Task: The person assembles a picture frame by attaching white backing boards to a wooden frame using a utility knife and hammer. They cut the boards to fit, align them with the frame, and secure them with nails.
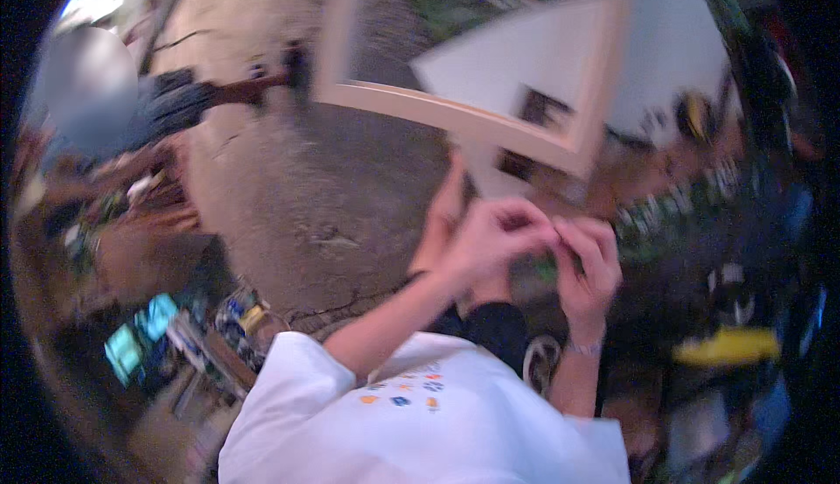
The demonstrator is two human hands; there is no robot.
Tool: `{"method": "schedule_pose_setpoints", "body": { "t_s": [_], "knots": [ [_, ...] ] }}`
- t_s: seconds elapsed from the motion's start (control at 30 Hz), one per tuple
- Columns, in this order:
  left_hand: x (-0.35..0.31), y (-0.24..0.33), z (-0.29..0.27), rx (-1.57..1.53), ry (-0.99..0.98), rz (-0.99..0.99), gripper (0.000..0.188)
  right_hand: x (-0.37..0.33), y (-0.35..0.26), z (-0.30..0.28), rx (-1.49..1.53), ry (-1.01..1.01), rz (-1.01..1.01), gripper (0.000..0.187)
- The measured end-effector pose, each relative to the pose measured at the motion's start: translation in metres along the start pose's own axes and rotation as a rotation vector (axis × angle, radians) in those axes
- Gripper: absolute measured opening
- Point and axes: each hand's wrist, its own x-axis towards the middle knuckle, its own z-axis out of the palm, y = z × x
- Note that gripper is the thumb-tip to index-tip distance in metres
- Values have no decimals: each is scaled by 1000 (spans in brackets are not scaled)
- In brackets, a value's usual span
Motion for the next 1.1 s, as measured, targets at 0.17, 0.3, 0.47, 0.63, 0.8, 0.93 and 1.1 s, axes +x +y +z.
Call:
{"method": "schedule_pose_setpoints", "body": {
  "t_s": [0.17,0.3,0.47,0.63,0.8,0.93,1.1],
  "knots": [
    [-37,1,-14,-268,-64,-11,18,-8,-26,7,-15,-15,-22,21],
    [-85,23,-23,-435,-73,91,19,-4,-86,14,192,-12,23,16],
    [-106,63,-54,-553,-7,155,19,20,-139,52,640,-2,291,9],
    [-115,99,-137,-599,-41,269,19,63,-194,110,869,-142,419,7],
    [-138,143,-259,-534,-31,339,19,116,-263,203,875,-288,418,6],
    [-159,182,-357,-412,89,369,15,154,-324,282,910,-384,397,6],
    [-172,213,-453,-72,304,445,13,199,-374,356,795,-530,398,7]
  ]
}}
